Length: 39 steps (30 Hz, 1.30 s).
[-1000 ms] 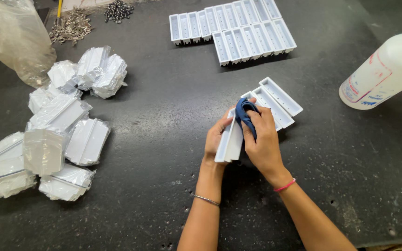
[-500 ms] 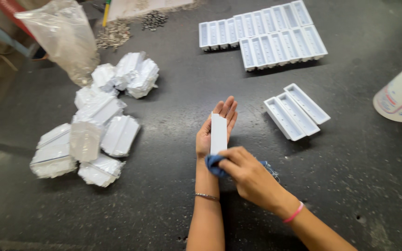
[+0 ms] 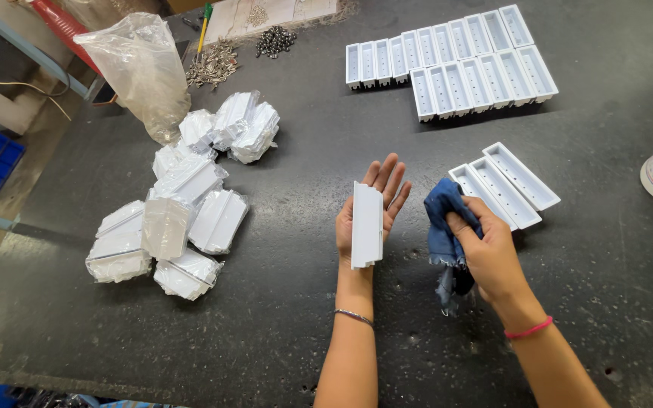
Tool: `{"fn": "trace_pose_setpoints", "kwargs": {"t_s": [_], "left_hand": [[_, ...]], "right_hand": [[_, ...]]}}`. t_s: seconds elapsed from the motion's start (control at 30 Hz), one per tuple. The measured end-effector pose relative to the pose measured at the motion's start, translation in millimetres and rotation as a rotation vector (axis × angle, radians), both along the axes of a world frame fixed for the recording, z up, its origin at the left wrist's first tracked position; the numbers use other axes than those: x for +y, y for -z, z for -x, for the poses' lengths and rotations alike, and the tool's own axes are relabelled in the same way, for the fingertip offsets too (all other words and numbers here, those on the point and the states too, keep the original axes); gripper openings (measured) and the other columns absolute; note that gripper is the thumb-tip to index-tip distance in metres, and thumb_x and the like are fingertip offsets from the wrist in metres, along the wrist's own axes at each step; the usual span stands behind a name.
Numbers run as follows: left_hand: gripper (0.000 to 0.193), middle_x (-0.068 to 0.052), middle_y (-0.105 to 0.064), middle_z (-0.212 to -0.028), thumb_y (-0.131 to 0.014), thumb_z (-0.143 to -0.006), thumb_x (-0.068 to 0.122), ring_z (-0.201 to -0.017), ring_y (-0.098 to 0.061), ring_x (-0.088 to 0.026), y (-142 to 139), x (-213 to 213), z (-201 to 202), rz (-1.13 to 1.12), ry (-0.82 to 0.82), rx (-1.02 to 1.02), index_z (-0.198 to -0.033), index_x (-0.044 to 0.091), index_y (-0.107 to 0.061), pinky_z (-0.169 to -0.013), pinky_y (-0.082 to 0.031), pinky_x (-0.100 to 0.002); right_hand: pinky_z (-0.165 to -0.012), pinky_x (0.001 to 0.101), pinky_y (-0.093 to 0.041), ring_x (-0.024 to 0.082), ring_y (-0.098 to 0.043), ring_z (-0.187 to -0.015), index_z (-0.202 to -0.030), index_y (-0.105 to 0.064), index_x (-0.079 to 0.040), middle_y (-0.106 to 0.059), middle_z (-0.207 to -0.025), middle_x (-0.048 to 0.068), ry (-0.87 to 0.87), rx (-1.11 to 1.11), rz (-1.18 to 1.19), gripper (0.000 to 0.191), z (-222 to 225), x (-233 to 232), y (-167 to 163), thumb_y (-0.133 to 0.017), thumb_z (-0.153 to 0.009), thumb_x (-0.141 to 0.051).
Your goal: The person wipes white plastic tray components one at a time with a blue cloth at a workbench, placing each wiped tray onto a growing stack of finished trays. They occasionally reach for a liquid bottle and continue wiping more trays from a pile.
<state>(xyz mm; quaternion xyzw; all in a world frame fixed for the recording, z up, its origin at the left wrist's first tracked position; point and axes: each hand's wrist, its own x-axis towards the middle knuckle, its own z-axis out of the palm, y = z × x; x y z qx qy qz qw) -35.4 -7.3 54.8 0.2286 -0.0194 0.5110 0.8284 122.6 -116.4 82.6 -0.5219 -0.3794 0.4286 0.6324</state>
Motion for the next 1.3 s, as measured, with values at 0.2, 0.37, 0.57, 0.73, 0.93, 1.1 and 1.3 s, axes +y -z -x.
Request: {"fn": "trace_pose_setpoints", "kwargs": {"t_s": [0.2, 0.37, 0.57, 0.73, 0.93, 1.1, 1.3], "left_hand": [[0.050, -0.026, -0.033, -0.163, -0.029, -0.110, 0.020, -0.153, -0.031, -0.038, 4, 2, -5, 0.088, 0.026, -0.069, -0.151, -0.006, -0.038, -0.124, -0.034, -0.053], [0.051, -0.027, -0.032, -0.163, -0.029, -0.110, 0.022, -0.152, -0.031, -0.038, 6, 1, -5, 0.101, 0.008, -0.055, -0.152, -0.005, -0.036, -0.123, -0.036, -0.053], [0.050, -0.029, -0.033, -0.162, -0.028, -0.111, 0.020, -0.151, -0.033, -0.041, 12, 1, -5, 0.131, 0.035, -0.120, -0.152, -0.006, -0.037, -0.119, -0.040, -0.057], [0.050, -0.029, -0.037, -0.159, -0.027, -0.109, 0.020, -0.146, -0.039, -0.046, 15, 2, -2, 0.213, 0.131, -0.251, -0.152, -0.001, -0.039, -0.113, -0.044, -0.064], [0.056, -0.025, -0.046, -0.150, -0.027, -0.102, 0.033, -0.132, -0.053, -0.041, 17, 2, -2, 0.335, 0.091, -0.175, -0.148, 0.006, -0.043, -0.104, -0.049, -0.062], [0.053, -0.021, -0.051, -0.148, -0.025, -0.105, 0.025, -0.113, -0.063, -0.026, 21, 4, -2, 0.324, -0.011, -0.155, -0.150, 0.008, -0.045, -0.092, -0.056, -0.043], [0.053, -0.024, -0.054, -0.145, -0.024, -0.107, 0.026, -0.104, -0.063, -0.024, 13, 1, 0, 0.402, -0.010, -0.212, -0.151, 0.007, -0.046, -0.085, -0.055, -0.036]], "right_hand": [[-0.077, 0.0222, -0.052, 0.007, -0.062, -0.087, -0.122, -0.068, -0.002, -0.069, -0.101, 0.002, -0.022, -0.002, 0.023, 0.028, 4, 0, 7, -0.062, -0.099, -0.016], [-0.082, 0.0227, -0.052, 0.008, -0.061, -0.093, -0.122, -0.068, -0.001, -0.066, -0.107, 0.001, 0.008, -0.081, -0.003, 0.028, 4, -2, 6, -0.063, -0.099, -0.016], [-0.084, 0.0234, -0.052, 0.008, -0.062, -0.096, -0.123, -0.068, -0.001, -0.066, -0.109, 0.001, 0.002, -0.049, 0.011, 0.029, 3, -3, 9, -0.063, -0.099, -0.016], [-0.085, 0.0229, -0.052, 0.008, -0.062, -0.096, -0.123, -0.068, -0.001, -0.067, -0.109, 0.001, -0.003, -0.056, 0.008, 0.029, 3, -5, 11, -0.063, -0.099, -0.016], [-0.080, 0.0230, -0.055, 0.009, -0.065, -0.091, -0.125, -0.067, -0.001, -0.070, -0.105, 0.004, -0.016, -0.026, 0.062, 0.032, 3, -6, 10, -0.062, -0.099, -0.017], [-0.078, 0.0226, -0.056, 0.008, -0.065, -0.089, -0.126, -0.066, 0.000, -0.071, -0.105, 0.005, -0.032, 0.007, 0.058, 0.032, 4, -6, 12, -0.062, -0.099, -0.016], [-0.070, 0.0252, -0.057, 0.010, -0.066, -0.079, -0.122, -0.066, 0.001, -0.071, -0.097, 0.006, -0.131, 0.188, 0.083, 0.029, 10, -9, 18, -0.063, -0.099, -0.015]]}}
